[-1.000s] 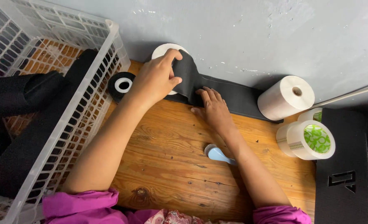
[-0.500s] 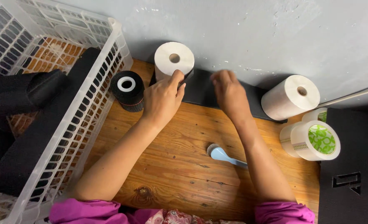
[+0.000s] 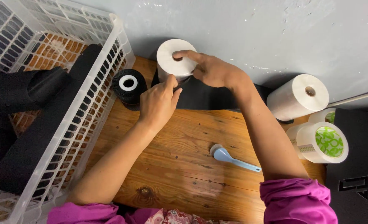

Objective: Applying a substance to black material strips using a small brush on a workbench.

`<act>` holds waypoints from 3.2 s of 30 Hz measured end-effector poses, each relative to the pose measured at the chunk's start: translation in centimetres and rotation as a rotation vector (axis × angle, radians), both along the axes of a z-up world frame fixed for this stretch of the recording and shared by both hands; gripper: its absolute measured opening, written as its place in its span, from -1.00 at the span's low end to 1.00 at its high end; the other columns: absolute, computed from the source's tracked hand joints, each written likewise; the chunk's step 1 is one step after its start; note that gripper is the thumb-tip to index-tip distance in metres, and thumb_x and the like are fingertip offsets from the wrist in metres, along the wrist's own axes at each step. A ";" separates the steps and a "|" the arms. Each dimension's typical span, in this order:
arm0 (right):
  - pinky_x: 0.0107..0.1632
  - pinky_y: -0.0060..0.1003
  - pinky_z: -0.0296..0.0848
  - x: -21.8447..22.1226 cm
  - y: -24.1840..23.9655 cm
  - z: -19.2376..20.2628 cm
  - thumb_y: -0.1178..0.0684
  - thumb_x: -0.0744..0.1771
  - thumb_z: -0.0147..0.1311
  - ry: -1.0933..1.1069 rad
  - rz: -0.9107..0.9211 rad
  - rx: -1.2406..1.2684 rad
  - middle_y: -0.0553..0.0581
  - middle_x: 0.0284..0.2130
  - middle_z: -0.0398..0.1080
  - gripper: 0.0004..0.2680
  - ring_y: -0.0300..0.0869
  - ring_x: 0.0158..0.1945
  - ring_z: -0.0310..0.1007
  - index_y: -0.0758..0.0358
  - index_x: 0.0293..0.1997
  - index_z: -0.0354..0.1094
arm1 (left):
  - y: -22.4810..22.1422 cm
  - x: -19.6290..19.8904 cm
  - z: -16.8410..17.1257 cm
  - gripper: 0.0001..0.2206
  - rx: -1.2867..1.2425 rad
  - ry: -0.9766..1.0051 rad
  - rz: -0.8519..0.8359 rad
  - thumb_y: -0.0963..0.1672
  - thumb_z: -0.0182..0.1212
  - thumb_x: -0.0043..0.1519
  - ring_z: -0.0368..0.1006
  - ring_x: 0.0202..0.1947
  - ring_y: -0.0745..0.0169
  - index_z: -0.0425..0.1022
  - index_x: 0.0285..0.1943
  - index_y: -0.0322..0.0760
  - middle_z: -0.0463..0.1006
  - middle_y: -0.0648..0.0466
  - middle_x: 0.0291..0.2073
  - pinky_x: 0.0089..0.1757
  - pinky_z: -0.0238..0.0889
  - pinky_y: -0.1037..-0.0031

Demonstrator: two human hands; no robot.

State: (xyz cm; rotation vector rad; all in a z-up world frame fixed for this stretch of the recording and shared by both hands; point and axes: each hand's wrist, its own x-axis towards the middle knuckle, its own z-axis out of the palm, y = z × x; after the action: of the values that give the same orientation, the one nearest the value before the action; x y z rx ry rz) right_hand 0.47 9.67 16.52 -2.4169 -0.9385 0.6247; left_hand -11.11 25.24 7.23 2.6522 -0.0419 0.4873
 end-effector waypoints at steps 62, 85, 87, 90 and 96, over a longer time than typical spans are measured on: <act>0.10 0.19 0.50 -3.8 -5.3 -6.5 -0.15 0.19 0.50 -0.320 -0.570 0.415 0.44 0.22 0.27 -0.53 0.44 0.09 0.43 -0.15 0.19 0.39 | 4.2 15.2 -6.7 -0.68 0.332 0.403 0.207 -0.02 0.34 0.22 0.61 -0.47 -0.08 0.41 -0.19 -0.37 0.56 -0.10 -0.56 -0.51 0.51 0.11; 0.15 0.34 0.39 -2.8 -0.6 -6.4 -0.07 0.22 0.50 -0.261 -0.463 0.552 0.58 0.20 0.23 -0.56 0.53 0.17 0.35 -0.06 0.17 0.37 | 5.2 17.9 -9.5 -0.82 0.094 0.542 0.247 -0.29 0.07 0.25 0.59 -0.31 -0.35 0.45 -0.05 -0.68 0.56 -0.33 -0.42 -0.53 0.46 -0.10; 0.17 0.36 0.38 -2.7 0.1 -6.5 -0.09 0.22 0.49 -0.253 -0.423 0.533 0.58 0.23 0.20 -0.56 0.56 0.18 0.32 -0.11 0.18 0.36 | 4.4 16.2 -6.8 -0.83 0.071 0.592 0.257 -0.30 0.08 0.24 0.59 -0.28 -0.34 0.51 -0.09 -0.70 0.58 -0.33 -0.40 -0.53 0.45 -0.09; 0.20 0.37 0.36 -2.3 0.5 -6.2 -0.08 0.23 0.49 -0.269 -0.389 0.521 0.61 0.22 0.19 -0.56 0.57 0.18 0.31 -0.09 0.18 0.34 | 4.7 15.4 -5.5 -0.82 0.042 0.605 0.301 -0.31 0.04 0.25 0.59 -0.29 -0.35 0.57 -0.11 -0.59 0.59 -0.30 -0.40 -0.46 0.48 -0.12; 0.20 0.40 0.34 -2.4 1.0 -6.0 -0.08 0.24 0.48 -0.249 -0.359 0.527 0.64 0.22 0.17 -0.56 0.60 0.19 0.28 -0.06 0.19 0.31 | 6.5 14.1 -5.2 -0.80 0.023 0.318 0.213 -0.27 -0.07 0.30 0.58 -0.24 -0.43 0.45 0.00 -0.57 0.57 -0.38 -0.34 -0.33 0.50 -0.17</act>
State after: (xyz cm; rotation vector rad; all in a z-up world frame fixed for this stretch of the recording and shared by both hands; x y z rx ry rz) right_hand -1.88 10.68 10.54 -2.1213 -0.6306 -0.0562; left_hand 3.03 31.76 2.06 2.7375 0.3356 0.1251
